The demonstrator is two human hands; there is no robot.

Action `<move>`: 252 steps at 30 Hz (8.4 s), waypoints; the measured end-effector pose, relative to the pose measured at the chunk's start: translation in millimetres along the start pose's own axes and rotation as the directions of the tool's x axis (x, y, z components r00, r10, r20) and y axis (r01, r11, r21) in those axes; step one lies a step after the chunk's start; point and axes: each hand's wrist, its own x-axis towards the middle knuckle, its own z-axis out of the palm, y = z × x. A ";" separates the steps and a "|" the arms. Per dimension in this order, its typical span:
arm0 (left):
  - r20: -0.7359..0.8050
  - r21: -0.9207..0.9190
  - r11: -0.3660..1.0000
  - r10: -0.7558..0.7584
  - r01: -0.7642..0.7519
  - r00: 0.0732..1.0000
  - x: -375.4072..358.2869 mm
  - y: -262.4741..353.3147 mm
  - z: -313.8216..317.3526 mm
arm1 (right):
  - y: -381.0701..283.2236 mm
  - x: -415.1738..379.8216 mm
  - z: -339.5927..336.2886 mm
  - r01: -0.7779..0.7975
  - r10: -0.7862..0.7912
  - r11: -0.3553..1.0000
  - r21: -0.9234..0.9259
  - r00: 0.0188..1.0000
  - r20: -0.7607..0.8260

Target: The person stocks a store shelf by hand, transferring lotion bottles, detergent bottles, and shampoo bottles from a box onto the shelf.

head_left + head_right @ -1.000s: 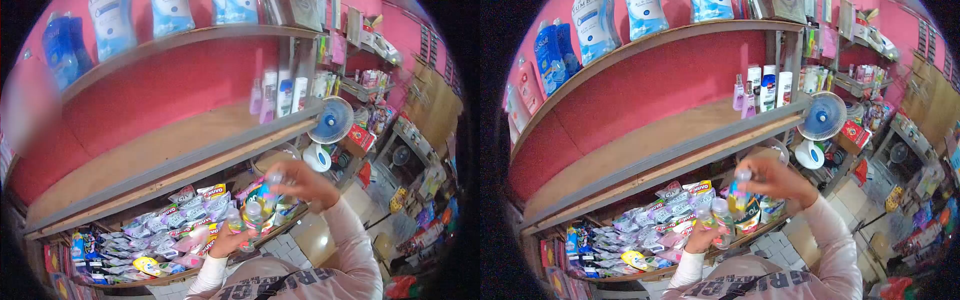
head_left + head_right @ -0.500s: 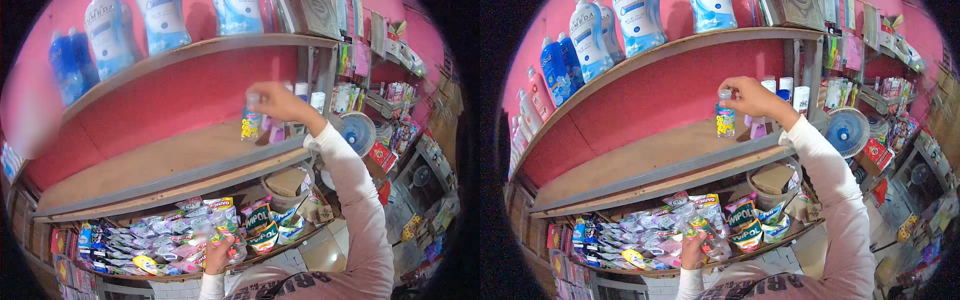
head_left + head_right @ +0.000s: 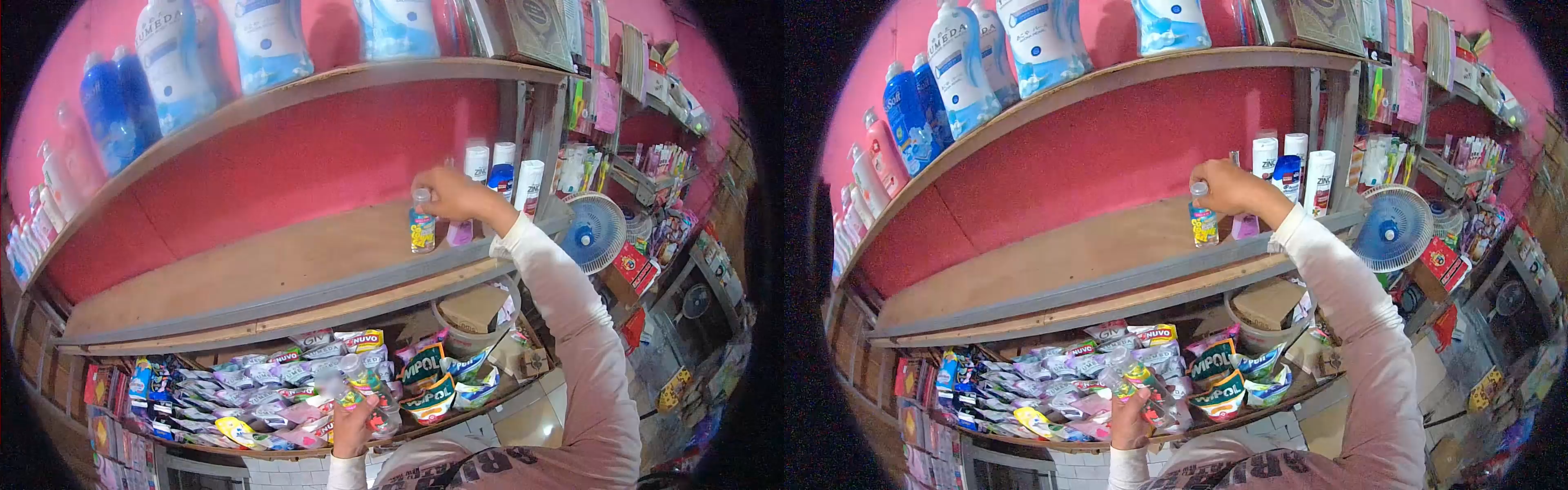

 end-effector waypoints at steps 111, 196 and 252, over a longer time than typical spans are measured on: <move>0.517 0.630 0.396 0.427 -0.668 0.741 208.8 166.2 122.1 | 32.7 72.4 -3.9 -0.080 0.095 0.986 -0.143 0.990 0.102; 0.728 0.663 0.738 -0.597 -0.126 0.336 20.1 -82.0 3.6 | -254.0 -493.6 227.7 -0.860 0.897 0.291 0.420 0.093 -0.432; 0.147 0.968 0.215 -0.900 -0.126 -0.410 -328.2 -374.7 17.5 | -438.7 -776.5 400.2 -0.521 0.594 -0.551 0.652 -0.793 -0.131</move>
